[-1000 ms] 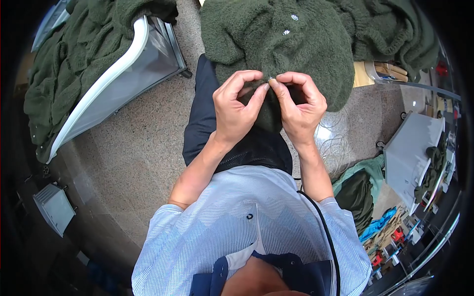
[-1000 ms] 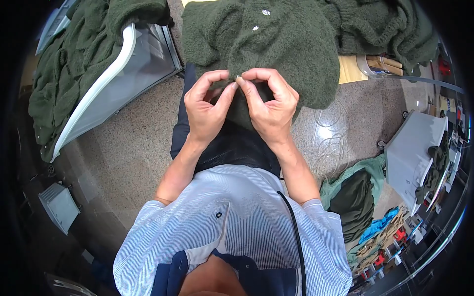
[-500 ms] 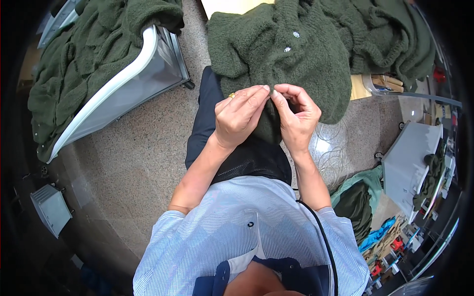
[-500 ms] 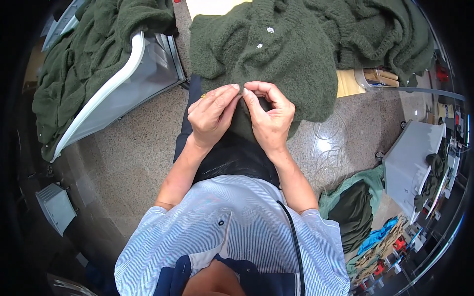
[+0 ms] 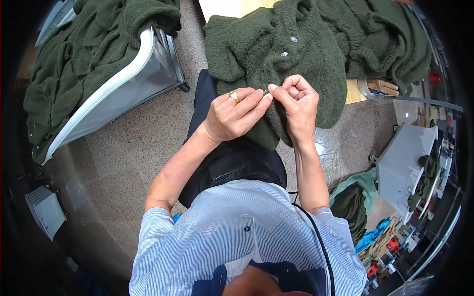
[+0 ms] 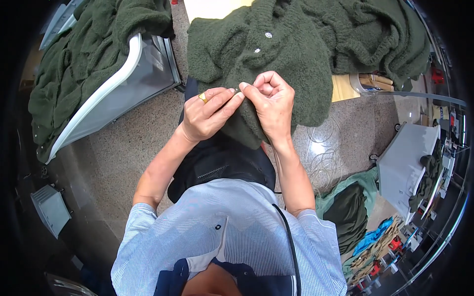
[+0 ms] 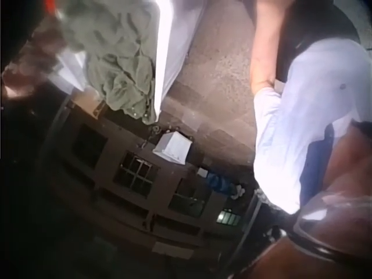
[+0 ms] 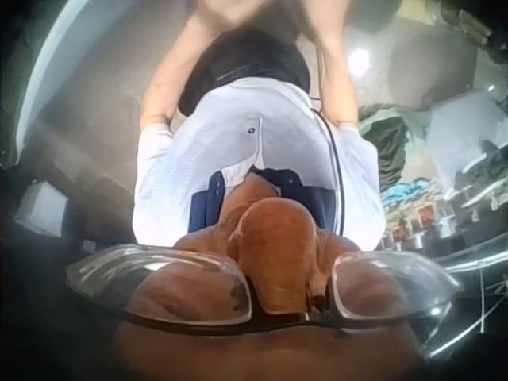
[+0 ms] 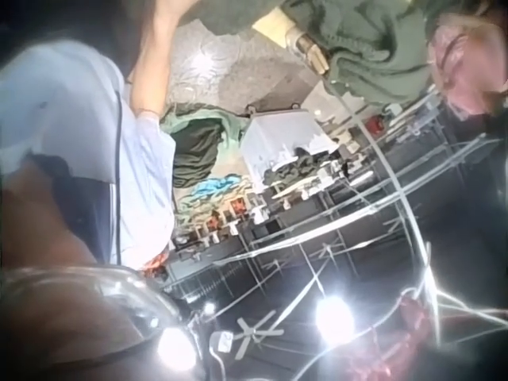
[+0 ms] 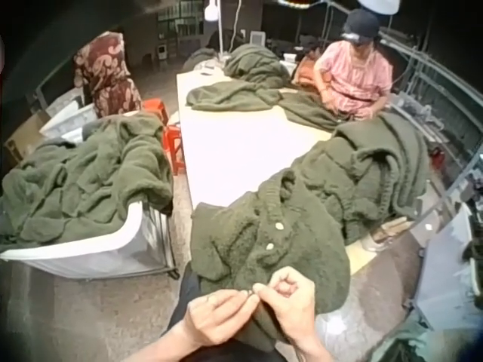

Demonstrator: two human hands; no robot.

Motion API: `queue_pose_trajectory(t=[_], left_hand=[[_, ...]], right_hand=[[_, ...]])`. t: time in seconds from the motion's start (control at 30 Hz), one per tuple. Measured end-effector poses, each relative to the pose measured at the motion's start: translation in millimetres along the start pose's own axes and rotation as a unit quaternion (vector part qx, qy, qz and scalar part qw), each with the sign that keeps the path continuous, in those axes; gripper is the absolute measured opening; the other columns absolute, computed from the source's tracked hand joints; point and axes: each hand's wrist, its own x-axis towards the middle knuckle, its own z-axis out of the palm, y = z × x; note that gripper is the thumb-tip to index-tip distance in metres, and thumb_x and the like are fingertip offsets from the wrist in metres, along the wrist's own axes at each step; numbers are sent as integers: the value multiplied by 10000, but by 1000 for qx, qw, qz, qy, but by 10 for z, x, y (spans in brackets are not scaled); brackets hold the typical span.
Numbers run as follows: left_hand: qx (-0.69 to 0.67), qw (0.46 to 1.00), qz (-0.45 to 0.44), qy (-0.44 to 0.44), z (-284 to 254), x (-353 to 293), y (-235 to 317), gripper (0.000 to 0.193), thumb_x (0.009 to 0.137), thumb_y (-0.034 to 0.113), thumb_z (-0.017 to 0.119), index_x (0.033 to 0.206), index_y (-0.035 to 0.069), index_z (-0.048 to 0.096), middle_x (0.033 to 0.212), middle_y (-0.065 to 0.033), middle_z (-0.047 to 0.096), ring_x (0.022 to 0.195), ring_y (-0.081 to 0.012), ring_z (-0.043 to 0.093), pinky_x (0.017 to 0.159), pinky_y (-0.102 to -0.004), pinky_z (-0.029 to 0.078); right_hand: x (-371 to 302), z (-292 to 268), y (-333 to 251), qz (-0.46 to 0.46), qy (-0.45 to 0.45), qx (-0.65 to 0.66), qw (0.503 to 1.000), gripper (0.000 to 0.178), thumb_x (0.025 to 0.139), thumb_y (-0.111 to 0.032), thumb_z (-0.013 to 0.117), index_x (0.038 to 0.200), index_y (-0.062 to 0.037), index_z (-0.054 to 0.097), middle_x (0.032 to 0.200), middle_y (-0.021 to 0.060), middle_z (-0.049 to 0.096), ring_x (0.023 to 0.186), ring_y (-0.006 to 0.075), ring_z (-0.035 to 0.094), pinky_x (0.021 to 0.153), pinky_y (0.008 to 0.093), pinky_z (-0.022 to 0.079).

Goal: Inspecting a knitted garment and removing small threads or lint by hand.

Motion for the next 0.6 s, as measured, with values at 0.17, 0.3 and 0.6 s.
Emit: queue_pose_trajectory(t=[0.17, 0.3, 0.6], left_hand=[[-8, 998, -12, 64, 114, -66, -16, 318, 810, 75, 809, 1126, 42, 831, 1051, -54, 769, 871, -197, 783, 672, -303, 626], [-34, 997, -35, 64, 145, -37, 13, 348, 771, -44, 876, 1113, 8, 840, 987, -89, 767, 827, -245, 789, 670, -330, 649], [-142, 946, -253, 144, 124, 115, 302, 267, 806, -56, 925, 1033, 52, 836, 1062, -117, 816, 915, -240, 800, 779, -337, 643]], right_hand=[[-11, 58, 5, 39, 24, 74, 996, 217, 987, 51, 800, 1048, -79, 637, 778, -90, 621, 652, -17, 502, 608, 190, 382], [-49, 95, 116, 44, 53, 170, 983, 249, 989, 52, 798, 1124, -80, 636, 821, -75, 624, 649, -6, 476, 619, 191, 373], [-169, 209, 200, -124, 82, 77, 986, 242, 1030, 53, 779, 1164, -61, 613, 970, -21, 656, 856, 8, 607, 772, 179, 497]])
